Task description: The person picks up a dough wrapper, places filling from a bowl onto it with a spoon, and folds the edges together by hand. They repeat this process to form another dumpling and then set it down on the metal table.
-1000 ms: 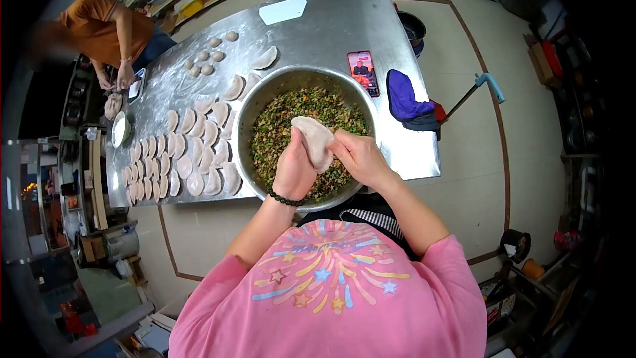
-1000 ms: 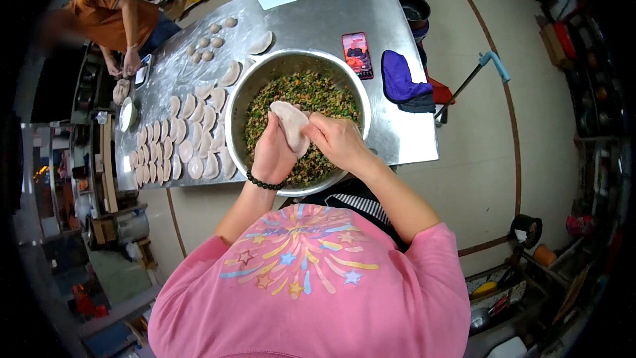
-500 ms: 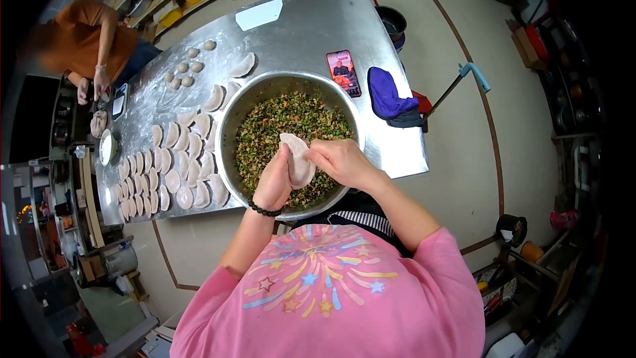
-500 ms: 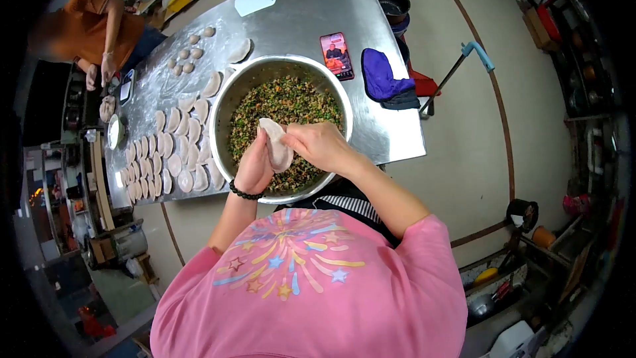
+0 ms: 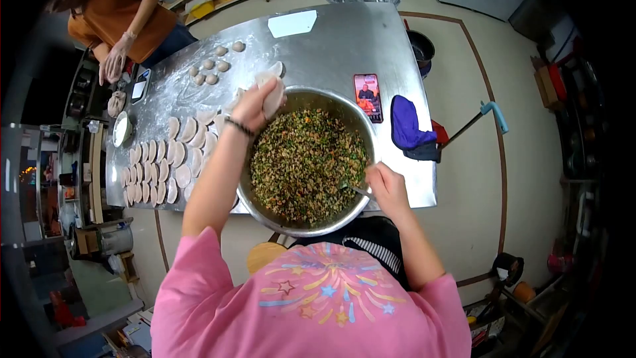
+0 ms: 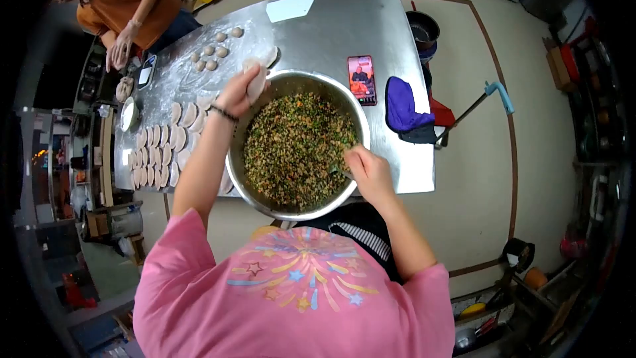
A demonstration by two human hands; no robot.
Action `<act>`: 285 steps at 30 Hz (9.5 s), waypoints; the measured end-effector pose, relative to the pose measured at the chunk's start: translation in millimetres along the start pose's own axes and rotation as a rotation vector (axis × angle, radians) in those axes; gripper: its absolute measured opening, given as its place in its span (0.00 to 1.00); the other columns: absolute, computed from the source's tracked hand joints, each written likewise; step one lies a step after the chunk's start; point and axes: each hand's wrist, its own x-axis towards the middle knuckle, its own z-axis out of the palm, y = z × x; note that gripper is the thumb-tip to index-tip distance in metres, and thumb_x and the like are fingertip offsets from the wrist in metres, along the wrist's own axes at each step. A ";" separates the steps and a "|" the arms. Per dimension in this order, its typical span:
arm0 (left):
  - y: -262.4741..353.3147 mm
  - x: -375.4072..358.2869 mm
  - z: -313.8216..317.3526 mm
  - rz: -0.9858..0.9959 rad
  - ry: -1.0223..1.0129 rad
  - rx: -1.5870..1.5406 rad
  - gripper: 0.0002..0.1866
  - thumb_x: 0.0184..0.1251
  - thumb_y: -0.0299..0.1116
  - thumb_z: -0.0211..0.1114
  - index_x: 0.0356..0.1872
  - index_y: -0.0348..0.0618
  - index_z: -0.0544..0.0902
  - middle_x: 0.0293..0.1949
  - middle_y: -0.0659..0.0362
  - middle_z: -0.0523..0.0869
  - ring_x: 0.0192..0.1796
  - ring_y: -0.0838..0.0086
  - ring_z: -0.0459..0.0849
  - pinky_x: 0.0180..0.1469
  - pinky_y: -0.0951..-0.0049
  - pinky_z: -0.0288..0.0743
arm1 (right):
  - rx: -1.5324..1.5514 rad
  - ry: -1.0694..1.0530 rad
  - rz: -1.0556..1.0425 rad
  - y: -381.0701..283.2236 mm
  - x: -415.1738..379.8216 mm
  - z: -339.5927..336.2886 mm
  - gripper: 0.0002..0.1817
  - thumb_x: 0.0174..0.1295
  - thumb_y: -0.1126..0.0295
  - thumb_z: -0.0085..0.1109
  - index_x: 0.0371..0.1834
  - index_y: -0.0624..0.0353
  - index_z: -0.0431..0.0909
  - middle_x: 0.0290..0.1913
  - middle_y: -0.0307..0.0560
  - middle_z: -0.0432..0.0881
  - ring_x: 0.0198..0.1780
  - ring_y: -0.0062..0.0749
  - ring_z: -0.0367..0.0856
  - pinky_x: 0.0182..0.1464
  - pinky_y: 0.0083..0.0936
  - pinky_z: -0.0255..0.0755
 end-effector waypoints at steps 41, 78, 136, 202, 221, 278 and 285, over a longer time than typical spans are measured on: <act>-116.0 -186.1 -326.7 -0.590 1.332 0.810 0.32 0.48 0.47 0.70 0.51 0.36 0.76 0.53 0.45 0.78 0.54 0.56 0.77 0.54 0.60 0.73 | -1.021 -0.159 -0.044 -0.7 -37.8 37.0 0.11 0.53 0.76 0.57 0.39 0.61 0.68 0.39 0.55 0.69 0.41 0.55 0.75 0.38 0.43 0.71; -144.5 -149.4 22.7 0.101 -0.173 0.630 0.15 0.72 0.40 0.48 0.45 0.40 0.77 0.33 0.68 0.79 0.34 0.86 0.72 0.35 0.84 0.66 | -0.010 -0.247 -0.244 13.3 10.2 77.9 0.14 0.57 0.61 0.57 0.38 0.61 0.78 0.30 0.50 0.81 0.34 0.38 0.82 0.37 0.29 0.72; -144.3 -168.9 32.4 0.108 -0.075 0.474 0.14 0.73 0.37 0.46 0.47 0.38 0.75 0.37 0.67 0.77 0.38 0.85 0.72 0.41 0.83 0.66 | -0.138 -0.212 -0.385 -11.9 6.3 79.5 0.09 0.58 0.64 0.53 0.36 0.55 0.79 0.32 0.50 0.81 0.35 0.47 0.80 0.37 0.37 0.73; -149.8 -160.5 41.6 0.104 -0.086 -0.019 0.13 0.71 0.36 0.50 0.46 0.39 0.76 0.41 0.65 0.81 0.44 0.83 0.77 0.46 0.81 0.68 | -0.206 -0.068 -0.481 -16.6 11.2 79.3 0.09 0.57 0.64 0.54 0.29 0.58 0.76 0.28 0.51 0.80 0.33 0.47 0.79 0.35 0.38 0.72; -146.5 -156.7 47.7 0.104 -0.028 0.074 0.10 0.68 0.33 0.55 0.42 0.39 0.77 0.36 0.67 0.79 0.37 0.86 0.74 0.41 0.83 0.67 | -0.285 -0.114 -0.434 -14.2 9.8 76.9 0.08 0.58 0.66 0.54 0.32 0.58 0.76 0.31 0.50 0.80 0.34 0.46 0.80 0.36 0.37 0.73; -157.1 -180.6 29.5 -0.364 -0.454 -1.060 0.21 0.70 0.46 0.42 0.58 0.48 0.70 0.58 0.47 0.70 0.62 0.47 0.67 0.60 0.46 0.64 | -1.094 -0.097 -0.427 31.9 -18.3 35.2 0.06 0.47 0.76 0.51 0.26 0.63 0.77 0.31 0.51 0.74 0.31 0.37 0.81 0.32 0.28 0.75; -163.4 -203.4 5.9 -0.262 -0.247 -1.008 0.20 0.71 0.42 0.42 0.54 0.41 0.72 0.54 0.47 0.74 0.57 0.52 0.72 0.61 0.53 0.66 | -0.954 -0.010 -0.529 18.6 22.2 50.6 0.05 0.47 0.75 0.50 0.22 0.61 0.77 0.22 0.49 0.79 0.31 0.37 0.81 0.31 0.28 0.75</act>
